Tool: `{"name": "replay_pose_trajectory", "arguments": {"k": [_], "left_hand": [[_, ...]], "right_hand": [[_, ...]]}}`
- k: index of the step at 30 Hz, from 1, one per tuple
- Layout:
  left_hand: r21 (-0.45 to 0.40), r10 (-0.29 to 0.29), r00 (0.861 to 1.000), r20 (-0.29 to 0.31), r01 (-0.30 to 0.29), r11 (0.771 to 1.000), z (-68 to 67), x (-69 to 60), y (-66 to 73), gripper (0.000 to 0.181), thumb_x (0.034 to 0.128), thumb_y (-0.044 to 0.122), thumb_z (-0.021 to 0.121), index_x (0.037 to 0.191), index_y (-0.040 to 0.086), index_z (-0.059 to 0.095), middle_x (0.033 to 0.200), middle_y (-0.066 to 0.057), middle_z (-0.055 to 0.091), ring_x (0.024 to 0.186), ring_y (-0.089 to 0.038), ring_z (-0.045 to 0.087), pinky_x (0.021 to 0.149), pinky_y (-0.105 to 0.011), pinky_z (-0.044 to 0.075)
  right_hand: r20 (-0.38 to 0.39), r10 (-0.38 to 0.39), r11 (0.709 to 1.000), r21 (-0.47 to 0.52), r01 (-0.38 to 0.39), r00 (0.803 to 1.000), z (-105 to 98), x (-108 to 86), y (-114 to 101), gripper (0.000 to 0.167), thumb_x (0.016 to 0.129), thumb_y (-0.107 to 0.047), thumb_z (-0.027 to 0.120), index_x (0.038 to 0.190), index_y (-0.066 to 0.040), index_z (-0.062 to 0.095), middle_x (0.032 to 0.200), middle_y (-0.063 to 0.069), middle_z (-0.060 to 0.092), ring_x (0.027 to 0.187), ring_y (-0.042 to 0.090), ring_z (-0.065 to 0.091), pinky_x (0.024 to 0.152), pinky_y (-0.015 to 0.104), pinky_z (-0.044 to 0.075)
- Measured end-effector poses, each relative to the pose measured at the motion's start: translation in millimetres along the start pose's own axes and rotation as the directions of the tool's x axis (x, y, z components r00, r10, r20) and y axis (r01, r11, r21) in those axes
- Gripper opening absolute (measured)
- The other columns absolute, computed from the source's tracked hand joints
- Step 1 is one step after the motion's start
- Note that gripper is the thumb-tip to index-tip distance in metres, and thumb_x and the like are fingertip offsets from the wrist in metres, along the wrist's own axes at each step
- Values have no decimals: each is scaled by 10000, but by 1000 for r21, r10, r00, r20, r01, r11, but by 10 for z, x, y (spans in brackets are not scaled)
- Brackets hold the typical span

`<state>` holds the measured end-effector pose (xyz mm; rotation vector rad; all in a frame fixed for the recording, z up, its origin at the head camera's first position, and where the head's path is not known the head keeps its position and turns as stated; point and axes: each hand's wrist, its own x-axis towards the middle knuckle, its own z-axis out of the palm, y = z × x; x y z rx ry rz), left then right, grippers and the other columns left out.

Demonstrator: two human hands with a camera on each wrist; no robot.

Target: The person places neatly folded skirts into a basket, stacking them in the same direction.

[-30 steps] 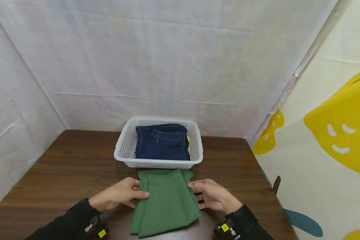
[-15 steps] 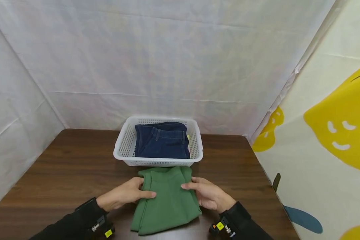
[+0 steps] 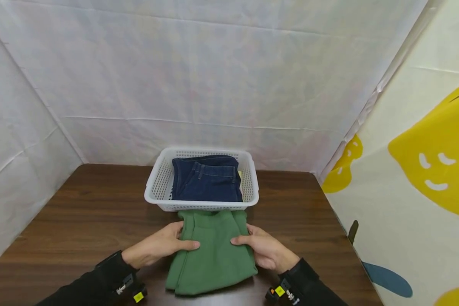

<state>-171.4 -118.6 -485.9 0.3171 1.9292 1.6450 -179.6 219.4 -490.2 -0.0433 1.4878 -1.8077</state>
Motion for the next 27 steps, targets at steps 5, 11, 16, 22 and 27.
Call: {"name": "replay_pose_trajectory", "arguments": {"k": [5, 11, 16, 22, 27], "left_hand": [[-1, 42, 999, 34, -42, 999, -11, -34, 38, 684, 1111, 175, 825, 1667, -60, 503, 1491, -183, 765, 1256, -241, 803, 1077, -433, 693], [-8, 67, 995, 71, -67, 998, -95, -118, 147, 631, 1140, 212, 794, 1672, -5, 533, 1479, -144, 780, 1268, -236, 806, 1088, -420, 691], [21, 81, 994, 71, -83, 996, -160, -200, 313, 626, 1143, 258, 796, 1651, -5, 544, 1462, -143, 782, 1251, -223, 804, 1074, -406, 691], [38, 95, 994, 61, -98, 994, -231, -273, 518, 713, 1155, 292, 780, 1724, 0, 465, 1543, -174, 746, 1321, -259, 787, 1118, -435, 679], [82, 114, 993, 31, -117, 990, -297, -276, 642, 771, 1152, 316, 785, 1755, 9, 418, 1575, -191, 729, 1330, -268, 785, 1117, -442, 681]], "right_hand": [[6, -34, 999, 5, 34, 999, -2, -115, -43, 798, 1171, -82, 670, 1816, -40, 203, 1523, 108, 711, 1351, 256, 770, 1133, 465, 683], [20, -63, 998, 2, 63, 998, 64, -217, -113, 778, 1169, -73, 669, 1796, -13, 213, 1497, 122, 722, 1327, 264, 789, 1116, 466, 695], [28, -87, 996, -9, 88, 996, 133, -283, -234, 662, 1168, -67, 665, 1726, 4, 315, 1420, 88, 768, 1251, 231, 823, 1063, 424, 715], [39, -134, 991, -17, 135, 990, 196, -378, -410, 540, 1171, -62, 657, 1649, -24, 409, 1383, 52, 800, 1209, 207, 845, 1048, 412, 721], [19, -165, 985, -51, 166, 986, 247, -423, -576, 615, 1176, -82, 658, 1706, -17, 354, 1376, 53, 799, 1194, 205, 851, 1043, 420, 724]]}}
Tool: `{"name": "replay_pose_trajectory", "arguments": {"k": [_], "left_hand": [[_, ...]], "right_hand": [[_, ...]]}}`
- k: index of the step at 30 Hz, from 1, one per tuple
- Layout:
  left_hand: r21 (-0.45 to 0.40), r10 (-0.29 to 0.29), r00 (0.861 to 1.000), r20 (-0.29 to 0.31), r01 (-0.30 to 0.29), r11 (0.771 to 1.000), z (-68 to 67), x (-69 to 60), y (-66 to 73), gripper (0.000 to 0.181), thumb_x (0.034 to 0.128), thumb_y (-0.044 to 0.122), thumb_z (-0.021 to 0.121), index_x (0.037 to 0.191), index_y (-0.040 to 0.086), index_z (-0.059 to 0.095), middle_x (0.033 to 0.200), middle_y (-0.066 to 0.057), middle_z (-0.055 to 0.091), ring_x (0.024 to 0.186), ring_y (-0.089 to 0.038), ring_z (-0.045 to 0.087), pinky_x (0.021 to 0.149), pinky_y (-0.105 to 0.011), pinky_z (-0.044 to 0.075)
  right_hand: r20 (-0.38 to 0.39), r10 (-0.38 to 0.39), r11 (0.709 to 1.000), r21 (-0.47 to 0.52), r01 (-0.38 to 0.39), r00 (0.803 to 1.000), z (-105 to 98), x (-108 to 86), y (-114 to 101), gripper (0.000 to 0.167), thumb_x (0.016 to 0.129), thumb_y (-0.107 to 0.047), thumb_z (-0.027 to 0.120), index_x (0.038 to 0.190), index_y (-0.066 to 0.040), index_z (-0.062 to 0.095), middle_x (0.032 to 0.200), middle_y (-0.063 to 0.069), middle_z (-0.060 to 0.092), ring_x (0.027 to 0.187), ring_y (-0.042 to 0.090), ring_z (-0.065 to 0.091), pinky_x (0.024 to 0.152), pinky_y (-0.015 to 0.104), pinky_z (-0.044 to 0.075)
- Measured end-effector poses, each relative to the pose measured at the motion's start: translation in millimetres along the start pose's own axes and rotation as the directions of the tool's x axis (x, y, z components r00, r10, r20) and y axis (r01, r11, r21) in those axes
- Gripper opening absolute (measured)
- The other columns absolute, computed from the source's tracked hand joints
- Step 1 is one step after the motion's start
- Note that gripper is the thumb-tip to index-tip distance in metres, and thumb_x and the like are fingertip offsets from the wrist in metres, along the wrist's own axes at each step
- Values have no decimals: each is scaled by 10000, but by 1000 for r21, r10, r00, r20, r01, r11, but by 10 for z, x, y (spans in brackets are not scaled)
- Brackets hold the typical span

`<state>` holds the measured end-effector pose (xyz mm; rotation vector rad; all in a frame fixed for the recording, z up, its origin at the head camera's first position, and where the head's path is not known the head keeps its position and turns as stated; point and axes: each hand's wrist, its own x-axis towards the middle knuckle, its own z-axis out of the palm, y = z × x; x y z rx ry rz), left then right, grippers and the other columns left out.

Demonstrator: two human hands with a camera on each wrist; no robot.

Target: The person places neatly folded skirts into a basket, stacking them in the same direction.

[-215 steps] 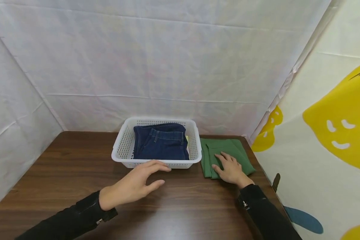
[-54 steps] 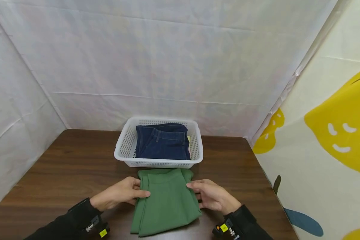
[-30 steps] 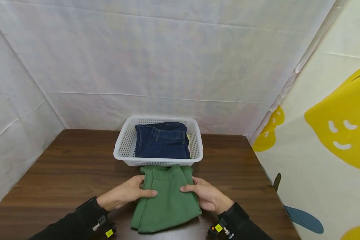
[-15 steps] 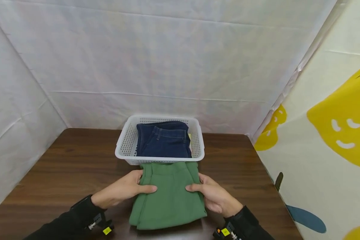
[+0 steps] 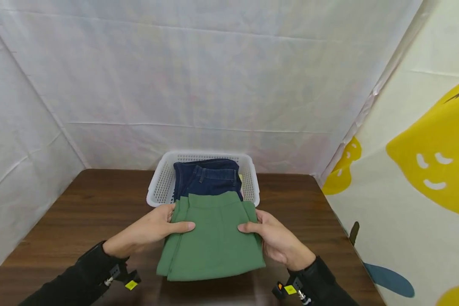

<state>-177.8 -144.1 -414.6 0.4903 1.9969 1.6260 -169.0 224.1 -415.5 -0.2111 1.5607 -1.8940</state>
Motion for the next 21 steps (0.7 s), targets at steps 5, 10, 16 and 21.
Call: {"name": "replay_pose_trajectory", "arguments": {"k": [5, 10, 16, 21], "left_hand": [[28, 50, 998, -27, -49, 998, -113, 79, 116, 778, 1161, 301, 771, 1774, 23, 382, 1622, -226, 692, 1354, -302, 779, 1119, -448, 684], [-52, 46, 996, -72, -50, 997, -250, 198, 207, 797, 1152, 243, 783, 1790, 73, 336, 1696, -236, 620, 1422, -328, 738, 1147, -473, 674], [-80, 6, 997, -76, -12, 997, -457, 380, 274, 966, 1176, 177, 732, 1867, 70, 66, 1847, -294, 402, 1664, -479, 514, 1265, -533, 598], [-66, -19, 993, -119, 12, 998, -658, 563, 369, 1039, 1192, 144, 695, 1873, 92, -88, 1906, -322, 246, 1730, -533, 382, 1323, -613, 531]], "right_hand": [[-36, -29, 998, -56, 27, 999, -10, 97, -220, 759, 1184, -87, 647, 1809, -33, 222, 1412, 66, 768, 1230, 224, 838, 1072, 460, 717], [-65, -61, 991, -120, 53, 996, -75, 314, -435, 765, 1186, -73, 635, 1830, -79, 222, 1450, 73, 727, 1240, 228, 827, 1064, 471, 719], [-94, -64, 984, -170, 48, 993, -160, 583, -637, 770, 1187, -49, 604, 1850, -120, 218, 1492, 90, 679, 1239, 228, 807, 1055, 473, 717], [-105, -58, 973, -229, 33, 993, -208, 823, -863, 771, 1187, -33, 577, 1856, -129, 205, 1633, 184, 568, 1302, 256, 762, 1091, 503, 701]]}}
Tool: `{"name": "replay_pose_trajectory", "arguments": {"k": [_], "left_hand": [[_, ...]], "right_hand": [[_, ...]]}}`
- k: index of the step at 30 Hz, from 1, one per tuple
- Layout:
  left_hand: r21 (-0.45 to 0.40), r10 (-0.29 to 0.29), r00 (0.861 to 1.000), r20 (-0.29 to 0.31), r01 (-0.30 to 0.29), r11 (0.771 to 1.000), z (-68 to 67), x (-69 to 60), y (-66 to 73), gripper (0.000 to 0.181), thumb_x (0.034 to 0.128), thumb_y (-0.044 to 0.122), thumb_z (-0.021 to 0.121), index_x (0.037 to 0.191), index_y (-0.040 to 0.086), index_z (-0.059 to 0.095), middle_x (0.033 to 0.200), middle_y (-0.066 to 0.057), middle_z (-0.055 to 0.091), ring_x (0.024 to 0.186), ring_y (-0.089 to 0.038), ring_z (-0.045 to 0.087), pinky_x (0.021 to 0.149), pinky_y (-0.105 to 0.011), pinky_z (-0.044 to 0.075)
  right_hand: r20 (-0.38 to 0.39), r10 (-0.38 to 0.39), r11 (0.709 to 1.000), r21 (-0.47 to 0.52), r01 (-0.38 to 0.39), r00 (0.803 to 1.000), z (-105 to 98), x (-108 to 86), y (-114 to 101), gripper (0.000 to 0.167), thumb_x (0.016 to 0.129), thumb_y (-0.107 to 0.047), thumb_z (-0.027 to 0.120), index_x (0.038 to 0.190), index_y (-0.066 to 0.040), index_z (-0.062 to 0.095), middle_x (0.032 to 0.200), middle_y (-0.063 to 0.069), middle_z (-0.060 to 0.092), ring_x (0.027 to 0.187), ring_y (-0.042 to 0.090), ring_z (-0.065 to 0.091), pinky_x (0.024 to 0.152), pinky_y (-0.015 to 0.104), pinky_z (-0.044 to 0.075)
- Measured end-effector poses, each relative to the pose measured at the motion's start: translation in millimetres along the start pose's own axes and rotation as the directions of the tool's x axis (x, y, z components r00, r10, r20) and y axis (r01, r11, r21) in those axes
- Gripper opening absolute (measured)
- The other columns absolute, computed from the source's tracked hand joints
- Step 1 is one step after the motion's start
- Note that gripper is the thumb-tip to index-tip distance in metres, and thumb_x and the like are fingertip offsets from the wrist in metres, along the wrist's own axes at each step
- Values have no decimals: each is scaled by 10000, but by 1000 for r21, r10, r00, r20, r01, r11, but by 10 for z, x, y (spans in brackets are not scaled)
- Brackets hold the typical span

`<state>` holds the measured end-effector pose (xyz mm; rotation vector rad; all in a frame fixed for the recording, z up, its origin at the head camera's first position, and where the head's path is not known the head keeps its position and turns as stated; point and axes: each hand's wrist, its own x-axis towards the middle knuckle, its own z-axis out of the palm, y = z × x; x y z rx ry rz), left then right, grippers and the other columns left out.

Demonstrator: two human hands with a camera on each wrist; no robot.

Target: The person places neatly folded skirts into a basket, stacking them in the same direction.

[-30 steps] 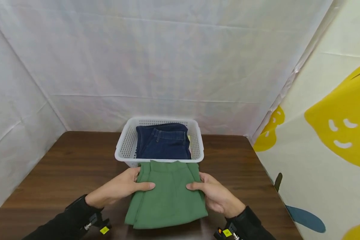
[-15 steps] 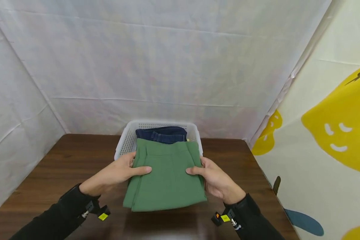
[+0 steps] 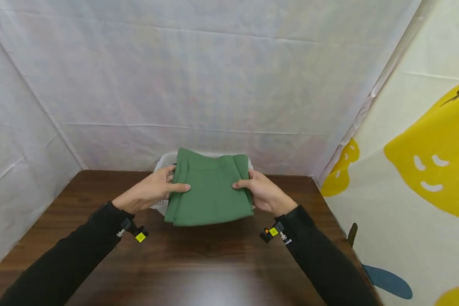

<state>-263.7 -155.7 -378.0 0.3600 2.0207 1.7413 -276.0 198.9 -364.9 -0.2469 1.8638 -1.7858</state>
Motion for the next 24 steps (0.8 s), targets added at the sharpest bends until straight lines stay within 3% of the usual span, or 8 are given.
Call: {"name": "replay_pose_trajectory", "arguments": {"k": [4, 8, 13, 18, 23, 24], "left_hand": [[14, 16, 999, -33, -16, 1000, -99, 166, 68, 959, 1191, 113, 687, 1875, 79, 16, 1878, -329, 302, 1689, -542, 439, 1294, -628, 553], [26, 1, 997, -74, 0, 1000, -169, 328, 96, 918, 1189, 101, 685, 1868, 57, 69, 1863, -327, 333, 1671, -526, 468, 1285, -624, 560], [71, -49, 989, -142, 59, 996, -214, 463, 123, 1012, 1173, 145, 722, 1876, 55, -2, 1926, -305, 199, 1763, -499, 330, 1391, -660, 431], [111, -70, 984, -161, 89, 990, -235, 564, 96, 1013, 1172, 164, 727, 1879, 66, 8, 1943, -290, 141, 1796, -491, 256, 1429, -668, 368], [135, -98, 981, -168, 121, 983, -231, 623, 24, 956, 1172, 159, 724, 1871, 30, 83, 1939, -286, 167, 1756, -489, 345, 1385, -646, 446], [153, -110, 979, -173, 137, 979, -227, 622, 11, 946, 1171, 171, 728, 1867, 21, 104, 1936, -285, 181, 1686, -495, 441, 1352, -639, 484]], "right_hand": [[-14, 2, 999, -42, -2, 1000, -50, 208, -126, 796, 1191, -25, 559, 1874, -137, 163, 1762, 254, 451, 1451, 350, 675, 1150, 529, 673], [-46, 20, 999, -47, -23, 999, -92, 394, -197, 831, 1198, -14, 548, 1889, -172, 115, 1846, 243, 369, 1627, 448, 526, 1254, 593, 597], [-72, 48, 999, -22, -50, 996, -118, 579, -228, 847, 1195, 10, 544, 1890, -161, 92, 1886, 212, 336, 1706, 455, 441, 1357, 633, 488], [-96, 67, 998, -11, -69, 993, -143, 702, -203, 814, 1195, 26, 533, 1882, -128, 123, 1861, 215, 380, 1693, 435, 465, 1355, 599, 499], [-89, 101, 995, -15, -103, 991, -169, 754, -120, 868, 1195, 58, 516, 1888, -134, 29, 1883, 237, 330, 1720, 448, 423, 1368, 612, 481], [-97, 114, 992, -42, -119, 989, -175, 748, -101, 887, 1194, 57, 525, 1886, -124, 0, 1901, 245, 289, 1738, 450, 395, 1381, 611, 466]]}}
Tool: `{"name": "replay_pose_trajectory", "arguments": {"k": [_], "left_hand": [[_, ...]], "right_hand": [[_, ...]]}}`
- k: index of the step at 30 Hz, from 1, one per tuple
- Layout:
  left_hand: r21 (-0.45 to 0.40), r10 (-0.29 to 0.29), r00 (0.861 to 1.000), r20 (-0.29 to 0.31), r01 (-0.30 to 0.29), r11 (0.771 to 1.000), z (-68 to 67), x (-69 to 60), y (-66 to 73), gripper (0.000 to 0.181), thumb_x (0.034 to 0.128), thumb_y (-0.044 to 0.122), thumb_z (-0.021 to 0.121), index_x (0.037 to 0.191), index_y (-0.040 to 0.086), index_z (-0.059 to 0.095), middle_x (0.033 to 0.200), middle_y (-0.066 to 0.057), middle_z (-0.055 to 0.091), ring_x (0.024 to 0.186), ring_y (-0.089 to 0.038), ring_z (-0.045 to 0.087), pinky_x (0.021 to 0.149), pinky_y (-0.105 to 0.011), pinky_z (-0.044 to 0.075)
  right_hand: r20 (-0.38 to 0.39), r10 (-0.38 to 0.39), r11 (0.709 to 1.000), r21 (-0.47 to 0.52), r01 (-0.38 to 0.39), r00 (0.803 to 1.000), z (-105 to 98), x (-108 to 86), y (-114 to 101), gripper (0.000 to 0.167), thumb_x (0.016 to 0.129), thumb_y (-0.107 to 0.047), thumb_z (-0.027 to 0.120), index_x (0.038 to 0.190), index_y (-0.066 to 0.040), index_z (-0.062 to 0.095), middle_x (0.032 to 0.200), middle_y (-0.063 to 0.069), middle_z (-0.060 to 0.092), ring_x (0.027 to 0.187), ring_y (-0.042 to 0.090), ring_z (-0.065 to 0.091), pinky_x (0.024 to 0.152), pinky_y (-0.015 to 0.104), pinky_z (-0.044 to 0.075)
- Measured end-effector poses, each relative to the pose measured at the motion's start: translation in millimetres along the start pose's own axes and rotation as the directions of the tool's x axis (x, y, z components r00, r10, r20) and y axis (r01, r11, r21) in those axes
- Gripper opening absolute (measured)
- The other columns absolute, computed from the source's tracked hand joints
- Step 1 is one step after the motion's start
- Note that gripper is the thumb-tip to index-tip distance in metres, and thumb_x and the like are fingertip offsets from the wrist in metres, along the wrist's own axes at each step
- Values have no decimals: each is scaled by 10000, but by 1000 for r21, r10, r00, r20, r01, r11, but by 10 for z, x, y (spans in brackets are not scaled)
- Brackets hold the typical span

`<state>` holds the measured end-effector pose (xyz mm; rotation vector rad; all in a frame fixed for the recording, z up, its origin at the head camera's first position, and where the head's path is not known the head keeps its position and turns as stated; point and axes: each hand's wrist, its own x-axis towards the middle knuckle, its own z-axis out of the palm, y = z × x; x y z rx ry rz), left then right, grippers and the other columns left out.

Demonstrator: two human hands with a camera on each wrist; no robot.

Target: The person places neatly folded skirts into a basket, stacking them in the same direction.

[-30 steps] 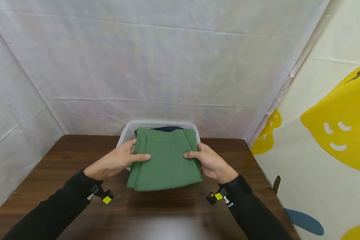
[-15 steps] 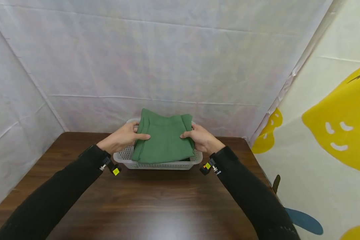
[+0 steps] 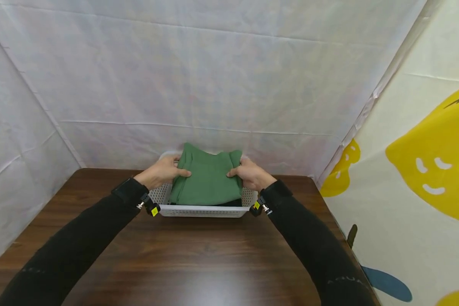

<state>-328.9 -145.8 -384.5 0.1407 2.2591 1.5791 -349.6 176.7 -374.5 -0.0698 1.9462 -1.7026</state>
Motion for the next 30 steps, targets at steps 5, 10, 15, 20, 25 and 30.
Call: {"name": "replay_pose_trajectory", "arguments": {"k": [5, 10, 15, 20, 25, 30], "left_hand": [[137, -69, 997, 20, 65, 988, 0, -63, -28, 937, 1194, 269, 707, 1857, -10, 106, 1934, -292, 158, 1657, -519, 461, 1292, -599, 554], [197, -55, 998, 40, 46, 979, -17, -127, -38, 919, 1205, 297, 687, 1855, -14, 116, 1902, -326, 225, 1719, -527, 385, 1342, -635, 500], [235, 2, 999, 42, -12, 972, -49, -171, -63, 852, 1232, 306, 630, 1847, -26, 144, 1858, -362, 299, 1688, -536, 417, 1343, -660, 478], [262, 67, 997, 33, -73, 962, -92, -197, -107, 779, 1250, 316, 590, 1833, -30, 206, 1862, -361, 290, 1719, -548, 366, 1370, -635, 456], [383, 173, 984, 40, -176, 907, -190, -260, -199, 728, 1249, 338, 591, 1811, -17, 295, 1801, -376, 387, 1665, -579, 428, 1320, -663, 496], [504, 309, 951, 10, -271, 820, -273, -329, -317, 700, 1223, 379, 641, 1775, 11, 416, 1747, -351, 495, 1599, -578, 523, 1249, -699, 543]], "right_hand": [[-101, -7, 922, -385, -33, 995, -52, -108, 61, 923, 1206, -80, 622, 1863, -8, -22, 1933, 310, 156, 1783, 495, 284, 1393, 591, 453], [-122, -116, 812, -583, 23, 986, -129, -207, 76, 892, 1201, -210, 672, 1859, 10, 111, 1903, 314, 266, 1758, 519, 326, 1373, 616, 466], [-59, -221, 771, -622, 137, 974, -205, -284, 140, 791, 1225, -274, 644, 1847, -16, 229, 1900, 269, 310, 1747, 494, 372, 1367, 606, 477], [-13, -391, 681, -677, 280, 920, -275, -312, 251, 657, 1248, -251, 596, 1801, 6, 352, 1854, 286, 394, 1687, 523, 465, 1359, 607, 489], [-18, -533, 557, -760, 335, 846, -364, -329, 397, 615, 1234, -248, 620, 1756, 23, 440, 1797, 303, 472, 1652, 556, 490, 1355, 672, 471], [-34, -567, 482, -824, 298, 823, -475, -411, 580, 694, 1231, -408, 624, 1798, -68, 412, 1822, 241, 455, 1706, 485, 434, 1388, 686, 406]]}}
